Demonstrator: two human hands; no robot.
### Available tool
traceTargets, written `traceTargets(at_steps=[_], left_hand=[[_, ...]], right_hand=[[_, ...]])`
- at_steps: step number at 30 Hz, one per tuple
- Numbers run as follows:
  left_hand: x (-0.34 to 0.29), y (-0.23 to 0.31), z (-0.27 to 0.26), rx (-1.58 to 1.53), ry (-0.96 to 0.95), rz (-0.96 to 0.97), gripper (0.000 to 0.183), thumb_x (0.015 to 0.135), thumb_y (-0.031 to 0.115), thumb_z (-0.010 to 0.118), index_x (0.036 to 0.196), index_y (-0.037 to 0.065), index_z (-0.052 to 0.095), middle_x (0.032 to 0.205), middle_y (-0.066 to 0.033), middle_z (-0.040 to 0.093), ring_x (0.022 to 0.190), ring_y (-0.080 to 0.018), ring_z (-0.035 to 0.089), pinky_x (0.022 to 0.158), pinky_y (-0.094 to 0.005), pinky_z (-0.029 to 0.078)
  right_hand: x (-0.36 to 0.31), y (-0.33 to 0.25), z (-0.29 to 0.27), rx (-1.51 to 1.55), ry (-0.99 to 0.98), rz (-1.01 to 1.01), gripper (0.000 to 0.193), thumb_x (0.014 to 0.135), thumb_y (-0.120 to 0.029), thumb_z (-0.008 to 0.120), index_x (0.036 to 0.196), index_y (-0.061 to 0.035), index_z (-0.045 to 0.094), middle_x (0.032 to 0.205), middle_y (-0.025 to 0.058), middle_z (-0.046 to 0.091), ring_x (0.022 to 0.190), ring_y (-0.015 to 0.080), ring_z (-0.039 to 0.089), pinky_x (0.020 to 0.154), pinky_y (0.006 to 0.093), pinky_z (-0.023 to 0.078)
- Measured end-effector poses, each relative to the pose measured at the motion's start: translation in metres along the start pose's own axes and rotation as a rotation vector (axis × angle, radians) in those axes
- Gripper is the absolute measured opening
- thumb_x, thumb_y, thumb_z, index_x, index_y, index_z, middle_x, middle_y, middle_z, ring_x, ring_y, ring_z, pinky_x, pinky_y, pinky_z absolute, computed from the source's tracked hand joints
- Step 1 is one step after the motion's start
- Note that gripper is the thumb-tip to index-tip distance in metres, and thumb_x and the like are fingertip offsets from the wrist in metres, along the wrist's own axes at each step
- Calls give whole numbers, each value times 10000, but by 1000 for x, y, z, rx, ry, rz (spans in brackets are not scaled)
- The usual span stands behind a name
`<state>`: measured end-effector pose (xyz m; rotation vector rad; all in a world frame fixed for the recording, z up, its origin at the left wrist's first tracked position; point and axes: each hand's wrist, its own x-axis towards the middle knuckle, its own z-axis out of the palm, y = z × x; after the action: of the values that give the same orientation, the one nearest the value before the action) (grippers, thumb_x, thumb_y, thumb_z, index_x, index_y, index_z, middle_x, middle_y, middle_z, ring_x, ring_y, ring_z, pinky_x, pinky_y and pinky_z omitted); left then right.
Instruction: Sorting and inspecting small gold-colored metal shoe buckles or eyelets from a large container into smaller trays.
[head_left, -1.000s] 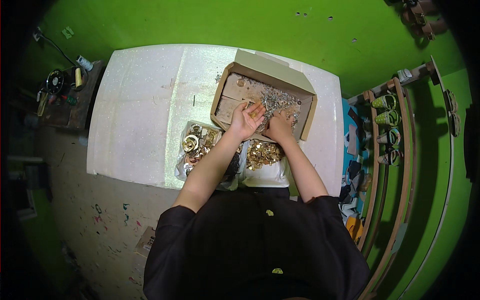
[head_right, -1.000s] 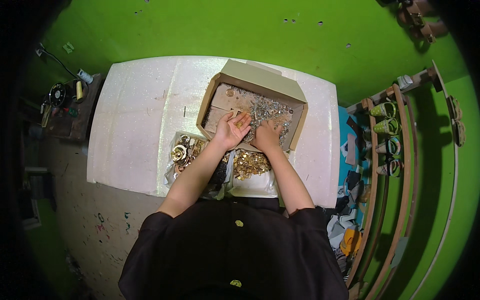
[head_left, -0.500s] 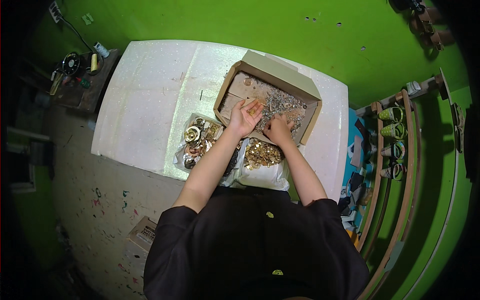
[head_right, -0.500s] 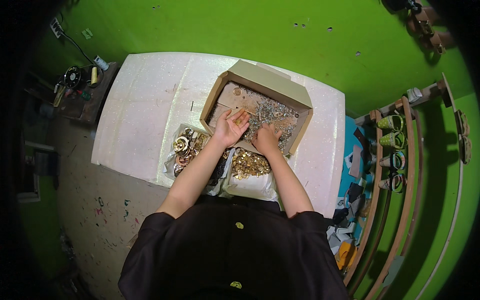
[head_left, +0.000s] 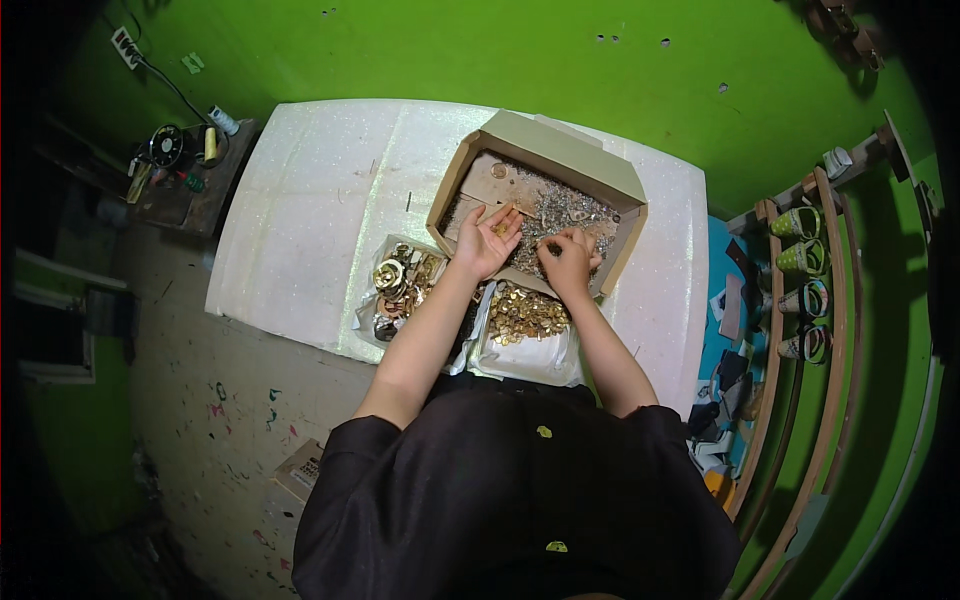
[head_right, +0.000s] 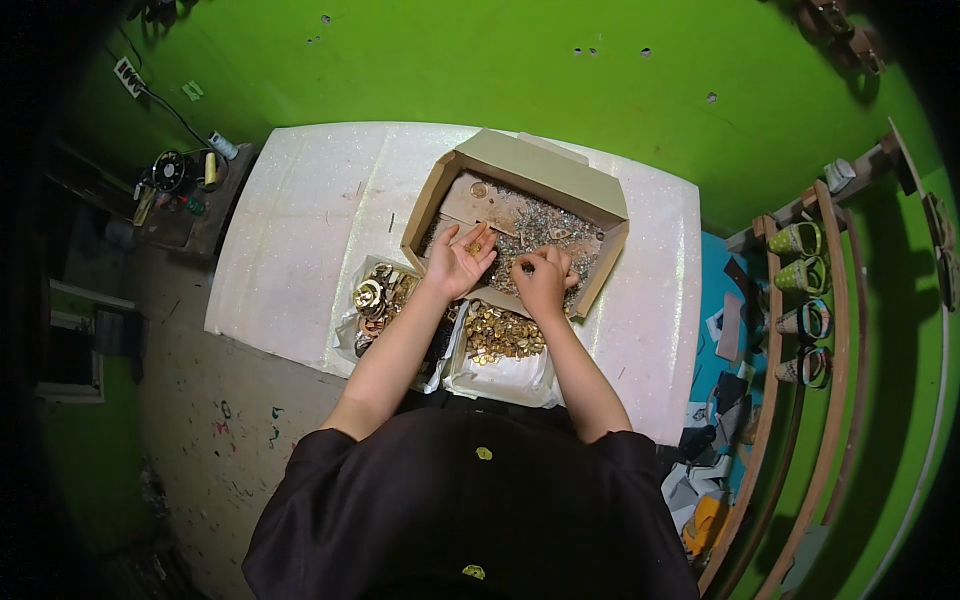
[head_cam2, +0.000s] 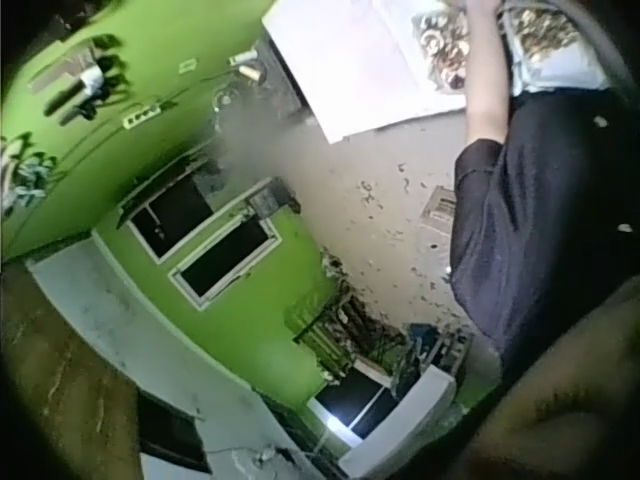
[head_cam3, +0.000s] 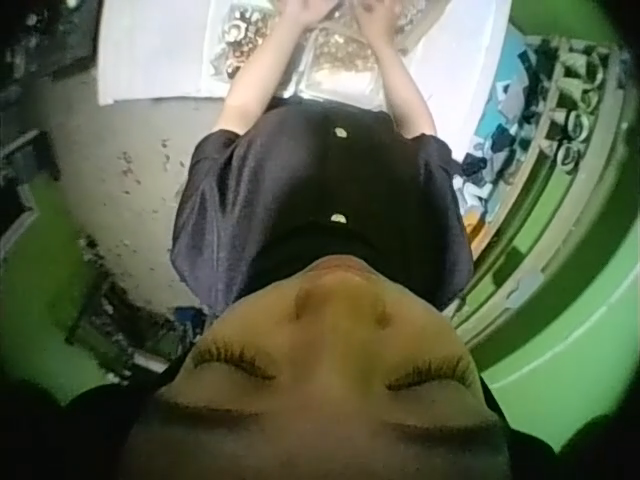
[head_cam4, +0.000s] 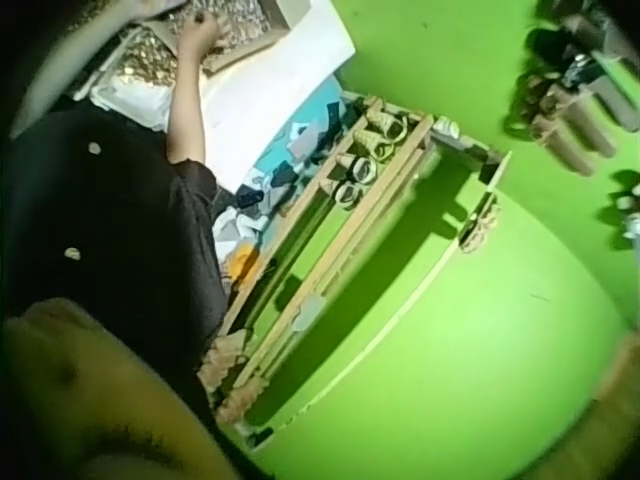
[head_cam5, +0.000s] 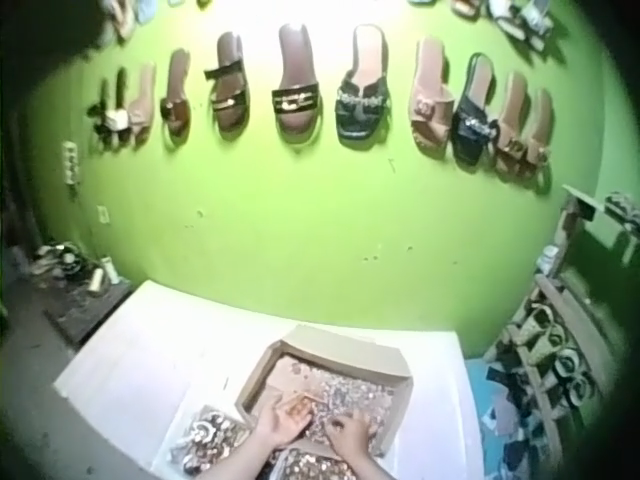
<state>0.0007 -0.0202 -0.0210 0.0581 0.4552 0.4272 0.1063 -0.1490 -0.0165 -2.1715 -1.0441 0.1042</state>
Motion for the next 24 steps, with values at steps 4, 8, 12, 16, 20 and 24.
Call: traceTargets(at_steps=[4, 8, 12, 16, 20, 24], left_hand=[[-1, 1, 5, 87, -73, -122, 470, 893, 363, 338, 1160, -7, 450, 1054, -142, 533, 1052, -250, 505, 858, -394, 433], [4, -1, 6, 124, -97, -200, 506, 897, 374, 324, 1194, -23, 424, 1104, -158, 519, 1076, -267, 490, 869, -396, 433], [6, 0, 4, 174, -94, -240, 543, 890, 405, 321, 1177, -40, 441, 1097, -164, 521, 973, -260, 542, 822, -358, 459], [11, 2, -3, 228, -131, -305, 567, 890, 417, 320, 1145, -70, 456, 1062, -177, 530, 864, -256, 581, 789, -345, 484], [5, 0, 6, 221, -120, -312, 559, 907, 389, 276, 1157, -84, 436, 1009, -191, 558, 884, -290, 587, 809, -362, 487], [3, -2, 11, 234, -76, -294, 568, 896, 413, 315, 1120, -86, 469, 931, -166, 561, 851, -265, 582, 775, -340, 497]], right_hand=[[-1, -1, -2, 9, 145, -50, 63, 644, -191, 661, 681, -140, 654, 913, 12, 530, 995, 226, 413, 832, 396, 205], [0, -3, -4, 41, 148, -61, 60, 648, -188, 658, 679, -138, 646, 931, 10, 527, 1010, 222, 406, 830, 394, 209], [0, -4, -3, 70, 171, -67, 60, 652, -185, 656, 690, -139, 646, 933, 11, 527, 1006, 221, 408, 829, 393, 213], [0, -8, -3, 67, 171, -126, 74, 668, -191, 651, 720, -139, 649, 937, 8, 528, 1006, 217, 409, 835, 391, 215], [-2, -8, -5, 70, 190, -168, 95, 682, -196, 645, 760, -145, 659, 941, 7, 528, 1013, 215, 408, 851, 395, 211], [-4, -7, -6, 99, 189, -157, 124, 682, -202, 644, 796, -154, 662, 953, 16, 526, 1019, 220, 406, 856, 398, 209]])
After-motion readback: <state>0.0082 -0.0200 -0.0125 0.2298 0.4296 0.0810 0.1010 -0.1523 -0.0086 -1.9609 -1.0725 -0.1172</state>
